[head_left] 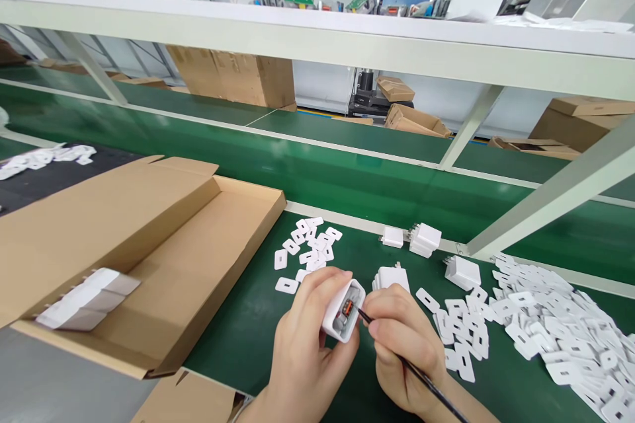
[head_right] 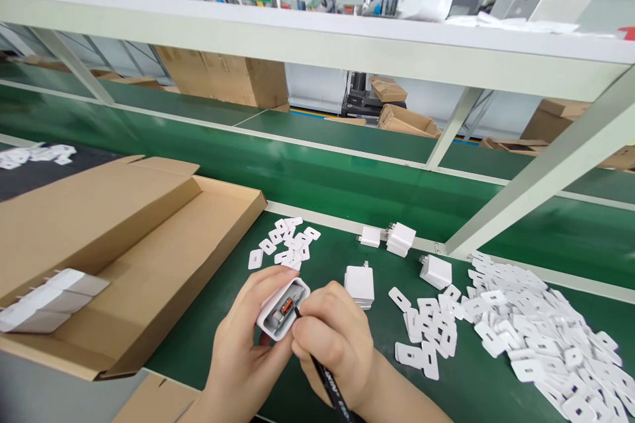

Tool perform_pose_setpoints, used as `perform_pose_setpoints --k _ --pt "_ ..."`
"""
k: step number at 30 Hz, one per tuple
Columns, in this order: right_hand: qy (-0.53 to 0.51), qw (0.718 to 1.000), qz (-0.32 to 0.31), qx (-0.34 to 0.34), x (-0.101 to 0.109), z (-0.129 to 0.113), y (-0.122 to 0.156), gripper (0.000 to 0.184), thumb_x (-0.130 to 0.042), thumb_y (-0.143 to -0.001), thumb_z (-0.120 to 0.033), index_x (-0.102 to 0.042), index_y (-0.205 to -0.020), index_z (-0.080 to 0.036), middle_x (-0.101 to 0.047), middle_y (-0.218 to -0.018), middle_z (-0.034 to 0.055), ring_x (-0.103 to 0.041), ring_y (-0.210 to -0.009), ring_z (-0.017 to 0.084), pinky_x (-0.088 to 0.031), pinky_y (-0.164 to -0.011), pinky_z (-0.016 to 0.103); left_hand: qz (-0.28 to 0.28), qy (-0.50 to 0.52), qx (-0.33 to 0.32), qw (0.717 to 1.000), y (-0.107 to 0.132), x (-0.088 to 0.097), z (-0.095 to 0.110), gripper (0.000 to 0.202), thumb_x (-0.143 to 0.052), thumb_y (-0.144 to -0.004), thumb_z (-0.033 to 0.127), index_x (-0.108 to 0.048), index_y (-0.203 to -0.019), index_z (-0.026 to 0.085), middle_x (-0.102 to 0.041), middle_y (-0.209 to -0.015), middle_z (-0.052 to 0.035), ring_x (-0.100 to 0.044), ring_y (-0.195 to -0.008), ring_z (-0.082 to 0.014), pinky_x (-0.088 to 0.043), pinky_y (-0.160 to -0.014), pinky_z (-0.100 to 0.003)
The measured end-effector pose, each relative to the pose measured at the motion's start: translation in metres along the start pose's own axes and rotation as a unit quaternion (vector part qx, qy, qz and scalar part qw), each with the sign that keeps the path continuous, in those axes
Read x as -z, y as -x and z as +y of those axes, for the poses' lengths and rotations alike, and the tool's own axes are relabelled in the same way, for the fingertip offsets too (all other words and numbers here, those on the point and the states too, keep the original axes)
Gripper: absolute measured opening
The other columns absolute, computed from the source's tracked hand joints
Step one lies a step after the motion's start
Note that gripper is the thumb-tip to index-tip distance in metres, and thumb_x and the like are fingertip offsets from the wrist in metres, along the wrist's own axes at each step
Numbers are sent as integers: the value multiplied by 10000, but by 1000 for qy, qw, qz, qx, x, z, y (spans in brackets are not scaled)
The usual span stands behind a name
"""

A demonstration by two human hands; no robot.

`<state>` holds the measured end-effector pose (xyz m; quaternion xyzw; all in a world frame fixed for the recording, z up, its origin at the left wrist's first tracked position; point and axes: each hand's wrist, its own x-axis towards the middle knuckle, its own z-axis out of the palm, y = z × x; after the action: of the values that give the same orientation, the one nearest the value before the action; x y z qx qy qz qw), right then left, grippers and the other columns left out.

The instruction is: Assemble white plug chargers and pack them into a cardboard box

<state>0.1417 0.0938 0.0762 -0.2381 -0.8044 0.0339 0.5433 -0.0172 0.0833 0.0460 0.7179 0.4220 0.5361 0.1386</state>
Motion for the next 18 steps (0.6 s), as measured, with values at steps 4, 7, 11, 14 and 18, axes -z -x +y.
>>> perform_pose_setpoints --k 4,7,11,14,18 --pt "67 997 -16 46 -6 1 2 223 -415 -1005 -47 -563 -1095 -187 -608 -795 64 -556 -697 184 -536 -580 317 -10 -18 3 1000 0 1 -2 488 -568 -902 63 -538 -1352 249 -642 -1255 -106 -709 -1125 -225 -644 -840 -296" --pt "112 989 -15 92 -11 5 5 218 -433 -972 -45 -601 -1061 -154 -574 -756 67 -524 -677 198 -532 -577 339 -17 -9 23 1000 3 0 -4 512 -537 -896 66 -538 -1370 260 -631 -1297 -102 -706 -1150 -226 -644 -855 -301" --pt "101 992 -2 81 -13 9 8 245 -455 -930 -1 -599 -1052 -157 -574 -785 67 -510 -691 189 -537 -589 331 -23 7 45 999 5 -3 -5 507 -542 -884 69 -559 -1345 280 -636 -1286 -86 -717 -1141 -225 -642 -815 -282" --pt "97 992 -1 77 -12 5 7 262 -480 -876 27 -590 -989 -182 -571 -771 54 -471 -670 179 -527 -570 328 -22 14 38 999 7 -3 -4 520 -544 -882 71 -557 -1357 280 -628 -1306 -90 -710 -1159 -229 -637 -820 -278" --pt "67 997 47 0 -14 -8 5 286 -524 -807 38 -564 -898 -230 -468 -649 -14 -368 -550 153 -420 -461 319 -25 -10 36 999 4 -2 -4 524 -537 -901 79 -550 -1382 285 -622 -1335 -93 -729 -1090 -212 -629 -779 -263"
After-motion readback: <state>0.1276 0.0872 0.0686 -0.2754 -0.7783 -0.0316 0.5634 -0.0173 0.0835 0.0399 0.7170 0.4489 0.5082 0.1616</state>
